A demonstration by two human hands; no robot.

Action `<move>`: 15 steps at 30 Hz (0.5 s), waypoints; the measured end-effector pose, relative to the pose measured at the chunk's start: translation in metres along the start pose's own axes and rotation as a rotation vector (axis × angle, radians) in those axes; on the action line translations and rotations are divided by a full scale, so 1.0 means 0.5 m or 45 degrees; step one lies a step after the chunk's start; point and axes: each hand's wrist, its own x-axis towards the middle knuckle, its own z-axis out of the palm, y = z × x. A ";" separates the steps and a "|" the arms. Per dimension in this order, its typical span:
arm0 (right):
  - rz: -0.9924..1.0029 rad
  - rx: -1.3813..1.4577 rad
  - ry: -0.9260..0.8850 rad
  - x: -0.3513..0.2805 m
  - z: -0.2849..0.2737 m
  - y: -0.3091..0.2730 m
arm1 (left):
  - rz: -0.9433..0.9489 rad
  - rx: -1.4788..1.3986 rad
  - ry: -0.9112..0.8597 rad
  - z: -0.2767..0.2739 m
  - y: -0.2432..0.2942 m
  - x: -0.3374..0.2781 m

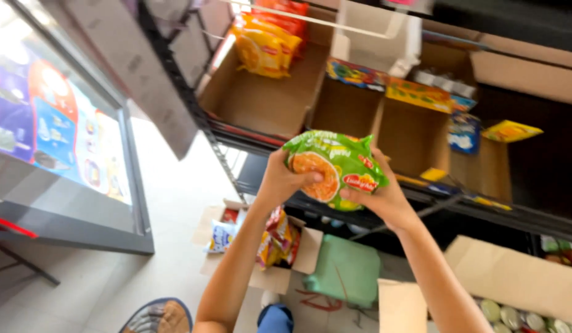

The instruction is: Untying a delivery box and stocking instant noodles, cheese spread, and mayonnaise packets onto grocery store shelves.

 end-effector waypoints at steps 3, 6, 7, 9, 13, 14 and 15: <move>0.000 -0.158 -0.010 0.133 0.038 0.037 | 0.073 0.023 0.022 -0.113 0.042 0.067; -0.037 -0.180 -0.071 0.255 0.084 0.057 | 0.179 0.090 0.032 -0.207 0.064 0.136; -0.044 -0.173 -0.084 0.294 0.095 0.074 | 0.185 0.101 0.043 -0.239 0.060 0.160; -0.044 -0.217 -0.008 0.354 0.106 0.109 | 0.308 0.134 0.008 -0.287 0.042 0.205; -0.140 -0.285 0.044 0.480 0.110 0.225 | 0.386 0.171 0.001 -0.371 -0.048 0.299; -0.128 -0.160 0.044 0.517 0.108 0.264 | 0.394 0.264 0.104 -0.387 -0.085 0.323; -0.116 -0.035 0.044 0.554 0.105 0.303 | 0.401 0.357 0.207 -0.402 -0.121 0.347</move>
